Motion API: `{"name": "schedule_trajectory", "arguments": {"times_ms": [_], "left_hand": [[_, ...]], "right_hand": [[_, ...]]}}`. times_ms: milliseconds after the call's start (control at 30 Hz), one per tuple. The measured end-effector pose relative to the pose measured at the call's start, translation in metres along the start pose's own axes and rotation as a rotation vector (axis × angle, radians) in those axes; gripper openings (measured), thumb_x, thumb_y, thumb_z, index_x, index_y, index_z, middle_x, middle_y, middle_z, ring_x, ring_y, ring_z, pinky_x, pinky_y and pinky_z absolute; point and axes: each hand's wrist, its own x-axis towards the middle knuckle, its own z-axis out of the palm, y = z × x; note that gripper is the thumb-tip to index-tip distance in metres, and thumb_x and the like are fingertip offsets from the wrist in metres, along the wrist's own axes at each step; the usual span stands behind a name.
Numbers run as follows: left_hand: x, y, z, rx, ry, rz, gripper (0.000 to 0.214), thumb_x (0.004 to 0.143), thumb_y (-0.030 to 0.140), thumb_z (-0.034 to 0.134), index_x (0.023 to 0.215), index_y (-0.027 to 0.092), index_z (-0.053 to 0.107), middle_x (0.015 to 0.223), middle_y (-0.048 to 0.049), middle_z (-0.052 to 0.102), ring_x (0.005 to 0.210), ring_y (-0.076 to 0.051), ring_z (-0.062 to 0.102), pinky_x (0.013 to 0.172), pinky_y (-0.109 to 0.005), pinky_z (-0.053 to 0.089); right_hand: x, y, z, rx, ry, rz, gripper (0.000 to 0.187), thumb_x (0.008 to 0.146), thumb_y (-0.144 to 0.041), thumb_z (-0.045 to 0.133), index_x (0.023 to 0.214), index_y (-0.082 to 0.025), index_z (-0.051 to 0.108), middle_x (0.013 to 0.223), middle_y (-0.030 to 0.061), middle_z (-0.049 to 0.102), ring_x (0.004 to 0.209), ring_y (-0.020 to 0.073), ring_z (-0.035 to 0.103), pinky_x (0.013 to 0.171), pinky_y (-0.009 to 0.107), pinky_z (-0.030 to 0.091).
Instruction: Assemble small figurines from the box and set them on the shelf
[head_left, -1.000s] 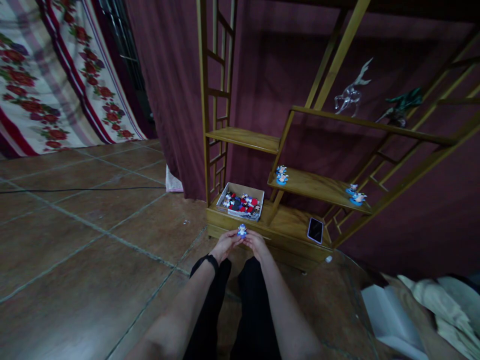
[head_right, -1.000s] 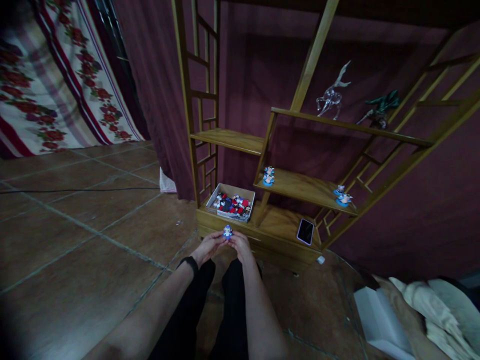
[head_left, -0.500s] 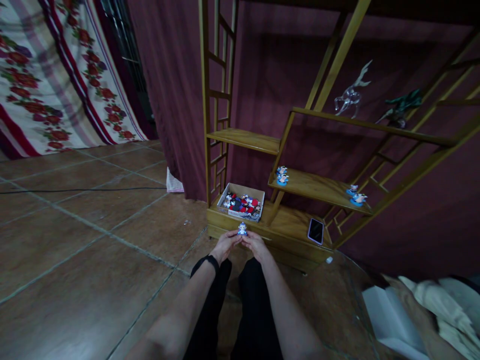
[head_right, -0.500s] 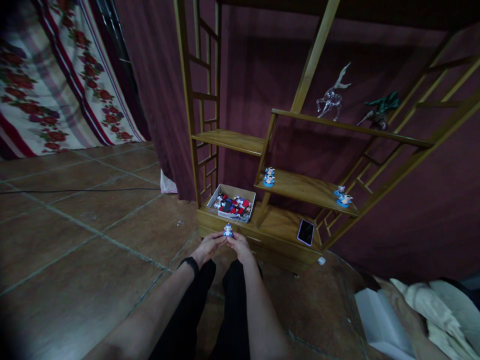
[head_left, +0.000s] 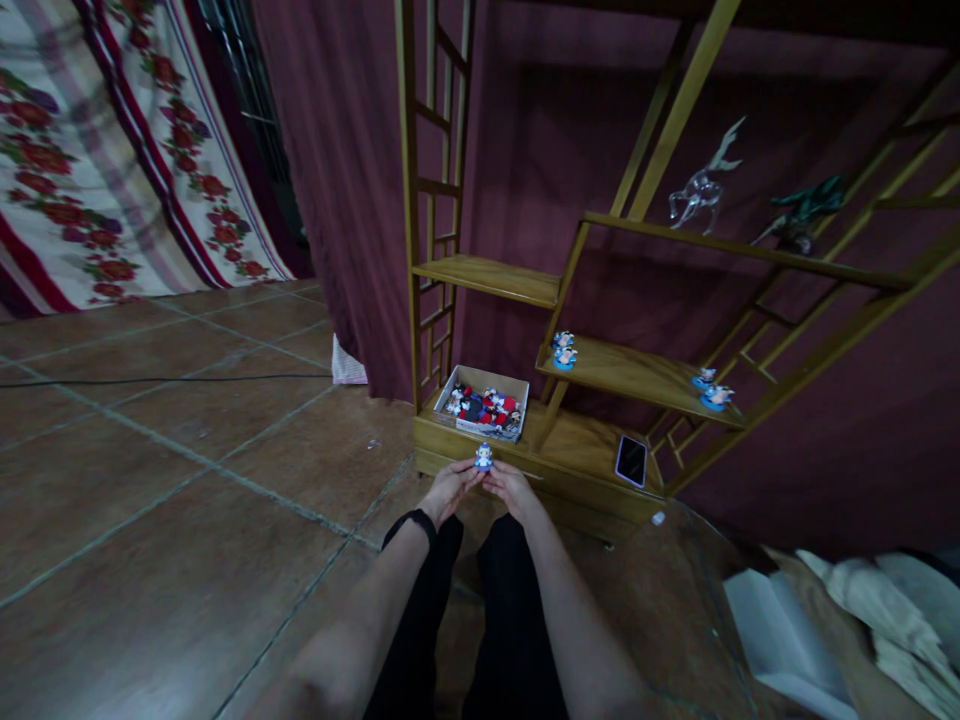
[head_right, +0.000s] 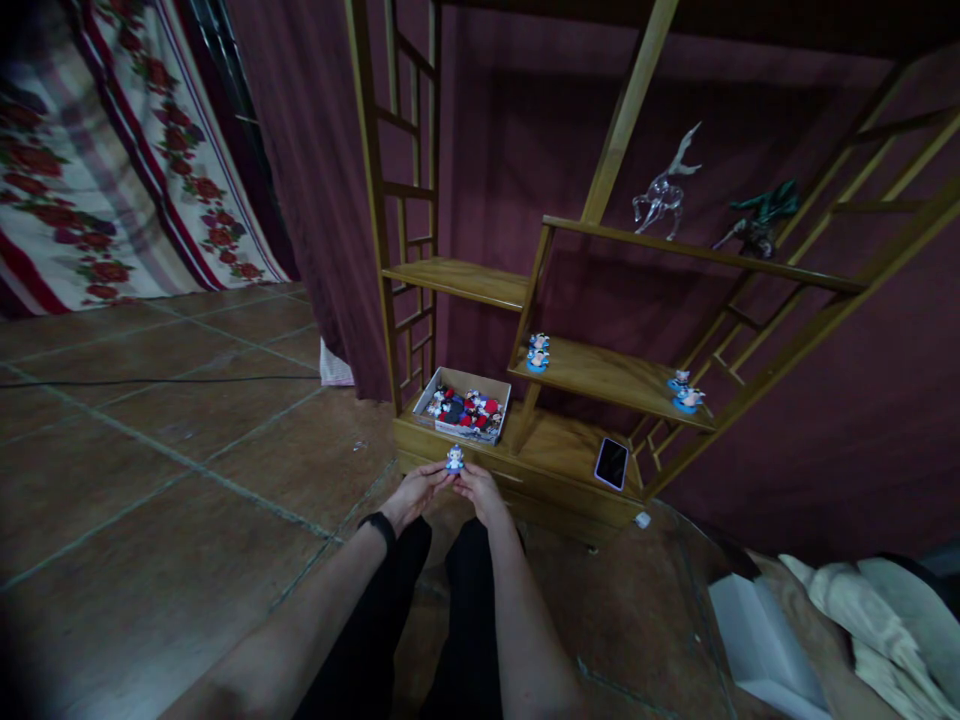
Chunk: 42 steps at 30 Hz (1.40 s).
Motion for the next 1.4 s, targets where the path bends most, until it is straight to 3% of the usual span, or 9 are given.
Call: {"name": "schedule_trajectory", "arguments": {"times_ms": [367, 767, 1133, 1400], "left_hand": [[-0.0061, 0.0001, 0.0031, 0.033, 0.004, 0.036, 0.022, 0.065, -0.002, 0.069, 0.085, 0.008, 0.068, 0.08, -0.0108, 0.071, 0.073, -0.014, 0.066, 0.078, -0.023, 0.051], [-0.0013, -0.0005, -0.0001, -0.016, 0.032, 0.007, 0.019, 0.075, -0.003, 0.057, 0.086, 0.007, 0.068, 0.086, -0.0121, 0.069, 0.073, -0.012, 0.066, 0.077, -0.022, 0.052], [-0.0016, -0.0032, -0.0004, -0.015, 0.004, 0.027, 0.024, 0.069, 0.0, 0.067, 0.091, 0.009, 0.065, 0.086, -0.0101, 0.07, 0.079, -0.014, 0.066, 0.081, -0.024, 0.051], [0.0013, -0.0017, -0.0041, -0.033, -0.009, -0.004, 0.023, 0.073, -0.003, 0.06, 0.09, 0.009, 0.067, 0.085, -0.0091, 0.07, 0.074, -0.011, 0.065, 0.076, -0.019, 0.051]], "right_hand": [[-0.0062, -0.0052, 0.0075, -0.067, -0.02, -0.004, 0.034, 0.058, -0.034, 0.076, 0.086, -0.019, 0.067, 0.09, 0.0047, 0.069, 0.081, 0.0158, 0.063, 0.077, 0.029, 0.046], [-0.0066, -0.0059, 0.0038, -0.054, -0.039, 0.013, 0.035, 0.06, -0.034, 0.075, 0.09, -0.019, 0.067, 0.097, 0.0062, 0.068, 0.086, 0.0161, 0.062, 0.078, 0.029, 0.046], [-0.0019, -0.0012, 0.0085, -0.041, 0.082, -0.066, 0.04, 0.053, -0.026, 0.077, 0.09, -0.02, 0.064, 0.094, 0.0034, 0.068, 0.085, 0.0167, 0.062, 0.076, 0.029, 0.047], [-0.0036, -0.002, 0.0076, 0.02, 0.067, -0.067, 0.037, 0.057, -0.029, 0.076, 0.091, -0.019, 0.063, 0.091, 0.0044, 0.068, 0.078, 0.0154, 0.063, 0.076, 0.031, 0.048]]}}
